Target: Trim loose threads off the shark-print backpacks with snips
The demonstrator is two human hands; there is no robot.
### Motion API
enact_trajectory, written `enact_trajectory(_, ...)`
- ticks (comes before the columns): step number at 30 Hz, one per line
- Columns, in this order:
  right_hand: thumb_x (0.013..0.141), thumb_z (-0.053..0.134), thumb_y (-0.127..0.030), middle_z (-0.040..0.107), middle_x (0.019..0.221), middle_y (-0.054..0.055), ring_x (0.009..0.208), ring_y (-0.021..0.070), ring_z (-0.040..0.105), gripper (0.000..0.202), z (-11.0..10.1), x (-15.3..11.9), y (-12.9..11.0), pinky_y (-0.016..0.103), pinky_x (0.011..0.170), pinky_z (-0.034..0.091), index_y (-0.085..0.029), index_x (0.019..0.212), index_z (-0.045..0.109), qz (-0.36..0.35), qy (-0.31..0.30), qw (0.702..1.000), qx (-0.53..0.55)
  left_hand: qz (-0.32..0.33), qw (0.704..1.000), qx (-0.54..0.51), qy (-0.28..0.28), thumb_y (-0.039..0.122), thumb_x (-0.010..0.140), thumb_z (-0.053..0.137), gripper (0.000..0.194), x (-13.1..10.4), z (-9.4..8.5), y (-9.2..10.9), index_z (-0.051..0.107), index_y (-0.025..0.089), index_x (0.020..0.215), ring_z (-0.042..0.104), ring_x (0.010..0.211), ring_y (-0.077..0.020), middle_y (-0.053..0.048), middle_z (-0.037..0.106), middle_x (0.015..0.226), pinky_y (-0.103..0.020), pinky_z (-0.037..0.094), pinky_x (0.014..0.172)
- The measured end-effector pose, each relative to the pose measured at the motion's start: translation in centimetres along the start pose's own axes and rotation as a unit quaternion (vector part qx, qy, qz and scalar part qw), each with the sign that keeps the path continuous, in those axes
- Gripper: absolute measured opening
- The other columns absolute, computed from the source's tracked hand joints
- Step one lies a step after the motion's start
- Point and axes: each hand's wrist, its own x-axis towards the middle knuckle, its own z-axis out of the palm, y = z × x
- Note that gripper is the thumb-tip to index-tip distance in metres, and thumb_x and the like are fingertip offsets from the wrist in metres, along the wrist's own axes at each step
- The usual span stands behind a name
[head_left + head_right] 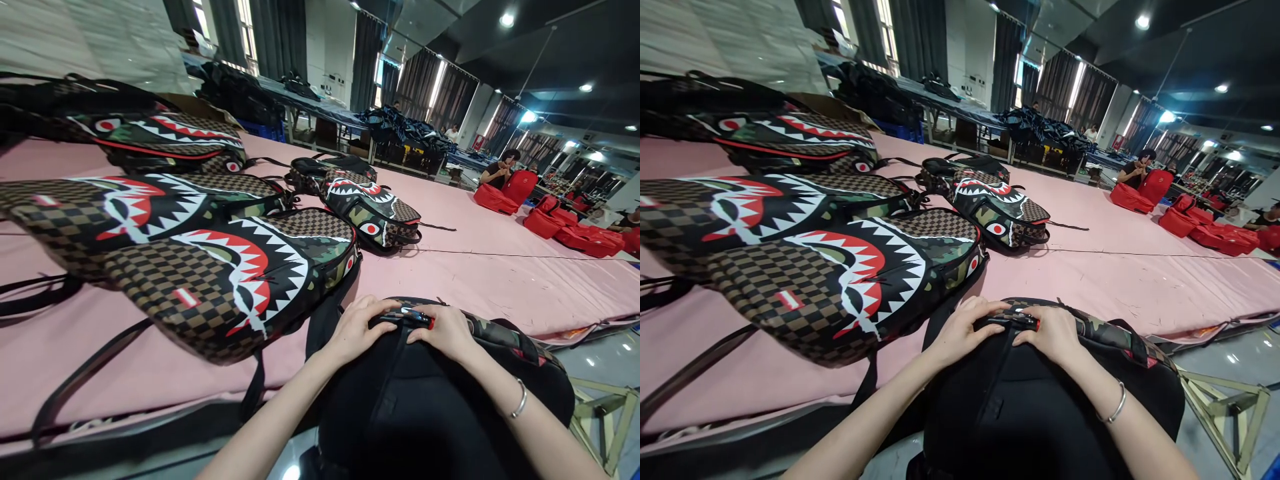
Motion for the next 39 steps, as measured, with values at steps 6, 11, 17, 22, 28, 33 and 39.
enact_trajectory(6, 0.061, 0.076, -0.039, 0.071, 0.087, 0.000, 0.078, 0.0228, 0.065, 0.033, -0.2, 1.3, 0.4, 0.029, 0.065, 0.046, -0.030, 0.092, 0.069, -0.004, -0.044, 0.999, -0.003, -0.010, 0.998, -0.057, -0.019, 0.024, 0.074, 0.061, 0.021, 0.8, 0.6, -0.1, 0.063, 0.025, 0.095, 0.057, 0.094, -0.0173, 0.000, 0.066, 0.098, -0.030, 0.041, 0.086)
enact_trajectory(11, 0.065, 0.074, -0.034, 0.070, 0.089, 0.000, 0.079, 0.0211, 0.065, 0.028, 0.7, 2.1, 1.3, 0.027, 0.068, 0.046, -0.029, 0.092, 0.070, -0.032, -0.057, 0.998, 0.016, -0.032, 0.999, -0.033, -0.001, 0.023, 0.072, 0.061, 0.016, 0.6, 1.4, -0.5, 0.062, 0.024, 0.088, 0.058, 0.092, -0.0177, 0.002, 0.067, 0.094, -0.030, 0.042, 0.083)
enact_trajectory(17, 0.069, 0.070, -0.028, 0.070, 0.088, 0.000, 0.080, 0.0193, 0.064, 0.022, 1.1, 2.3, 1.7, 0.027, 0.071, 0.045, -0.028, 0.091, 0.070, -0.021, -0.079, 0.995, 0.048, -0.049, 0.999, 0.015, 0.012, 0.021, 0.073, 0.059, 0.009, 0.6, 2.0, -0.7, 0.059, 0.023, 0.081, 0.057, 0.090, -0.0193, 0.000, 0.066, 0.089, -0.033, 0.041, 0.081)
enact_trajectory(22, 0.072, 0.067, -0.025, 0.070, 0.088, -0.001, 0.082, 0.0188, 0.063, 0.020, 1.3, 2.2, 1.8, 0.026, 0.071, 0.045, -0.027, 0.091, 0.070, -0.006, -0.087, 0.994, 0.059, -0.055, 0.998, -0.021, -0.006, 0.021, 0.072, 0.061, 0.015, 0.5, 1.6, -0.9, 0.059, 0.023, 0.087, 0.057, 0.091, -0.0181, 0.000, 0.066, 0.092, -0.031, 0.041, 0.083)
enact_trajectory(28, 0.073, 0.064, -0.024, 0.070, 0.088, -0.001, 0.081, 0.0182, 0.063, 0.019, 1.1, 2.2, 1.8, 0.026, 0.071, 0.045, -0.027, 0.091, 0.069, 0.000, -0.096, 0.993, 0.074, -0.061, 0.997, -0.006, -0.043, 0.032, 0.071, 0.065, 0.021, 0.9, 1.2, -0.3, 0.066, 0.027, 0.091, 0.057, 0.089, -0.0188, -0.001, 0.065, 0.088, -0.030, 0.042, 0.079)
enact_trajectory(33, 0.074, 0.062, -0.024, 0.070, 0.091, -0.001, 0.085, 0.0177, 0.063, 0.018, 1.4, 1.7, 1.8, 0.027, 0.077, 0.046, -0.026, 0.091, 0.068, -0.005, -0.057, 0.992, 0.111, -0.060, 0.998, 0.011, -0.011, 0.029, 0.072, 0.063, 0.015, 0.9, 1.6, -0.4, 0.068, 0.025, 0.085, 0.056, 0.086, -0.0184, -0.001, 0.064, 0.081, -0.029, 0.041, 0.077)
enact_trajectory(39, 0.077, 0.059, -0.036, 0.066, 0.095, 0.004, 0.087, 0.0210, 0.061, 0.029, 2.0, -0.5, 2.5, 0.034, 0.078, 0.047, -0.021, 0.102, 0.060, 0.039, 0.110, 0.988, 0.105, -0.083, 0.997, -0.006, -0.005, 0.028, 0.071, 0.062, 0.016, 0.7, 1.6, -1.0, 0.067, 0.023, 0.086, 0.057, 0.085, -0.0182, -0.002, 0.064, 0.084, -0.030, 0.043, 0.077)
